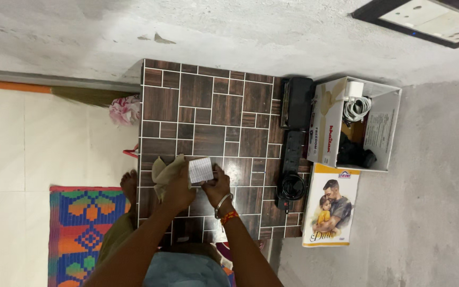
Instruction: The person coils a black power cable and places it on a tiled table. They then pick up a small yellow packet, place it into a white box, and arrange a white power adapter and a black smartphone inside the same box.
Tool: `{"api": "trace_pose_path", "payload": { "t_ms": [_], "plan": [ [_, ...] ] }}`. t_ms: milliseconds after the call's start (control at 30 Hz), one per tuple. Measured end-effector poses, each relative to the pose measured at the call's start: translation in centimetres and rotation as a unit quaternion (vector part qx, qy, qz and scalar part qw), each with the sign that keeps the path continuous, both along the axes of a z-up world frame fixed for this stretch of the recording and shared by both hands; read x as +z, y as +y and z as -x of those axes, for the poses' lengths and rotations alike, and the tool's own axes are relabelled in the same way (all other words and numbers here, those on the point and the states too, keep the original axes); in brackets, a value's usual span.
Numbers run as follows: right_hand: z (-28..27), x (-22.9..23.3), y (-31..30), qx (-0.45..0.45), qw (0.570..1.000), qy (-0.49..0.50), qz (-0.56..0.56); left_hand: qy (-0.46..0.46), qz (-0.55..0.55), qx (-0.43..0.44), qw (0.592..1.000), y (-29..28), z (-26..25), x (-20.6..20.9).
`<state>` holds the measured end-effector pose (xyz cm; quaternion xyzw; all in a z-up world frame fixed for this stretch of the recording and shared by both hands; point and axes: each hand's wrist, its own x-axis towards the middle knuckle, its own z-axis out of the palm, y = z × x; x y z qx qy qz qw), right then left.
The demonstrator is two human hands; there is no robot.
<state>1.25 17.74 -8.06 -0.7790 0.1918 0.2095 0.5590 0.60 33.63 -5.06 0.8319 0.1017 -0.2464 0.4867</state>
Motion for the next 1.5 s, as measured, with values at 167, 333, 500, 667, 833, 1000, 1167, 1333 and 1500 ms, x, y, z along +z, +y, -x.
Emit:
{"api": "trace_pose_path", "payload": {
  "t_ms": [167,333,500,667,833,1000,1167,1333,1500],
  "plan": [
    [1.1,-3.5,-1.9,-0.018,0.987,0.1,-0.128,0.083,0.155,0.12,0.977,0.5,-1.0,-0.7],
    [2.8,-3.4,-3.6,-0.062,0.974,0.16,-0.145,0.115,0.154,0.128,0.973,0.6,-0.4,-0.4],
    [4.0,1.2,-4.5,-0.057,0.969,0.174,-0.163,0.084,0.135,0.095,0.983,0.1,2.2,0.2],
    [5.6,6.3,-4.6,-0.039,0.958,0.151,-0.24,-0.026,0.11,0.117,0.987,-0.3,4.9,2.7],
    [7.4,10.9,-3.9,-0.052,0.963,0.084,-0.249,-0.101,0.089,0.096,0.986,0.5,6.3,6.4],
    [9.2,11.9,-2.4,-0.069,0.957,0.046,-0.278,-0.087,0.078,0.082,0.99,1.7,6.5,9.1],
    [11.6,13.9,-0.1,-0.106,0.934,-0.014,-0.341,-0.107,0.141,0.08,0.981,2.9,7.2,13.4],
    [14.9,17.4,2.5,-0.085,0.932,-0.035,-0.35,-0.129,0.216,0.018,0.968,4.3,10.6,17.2],
    [18.5,18.6,3.2,-0.074,0.938,-0.049,-0.334,0.003,0.293,0.011,0.956,5.3,13.0,19.1]
  ]
}}
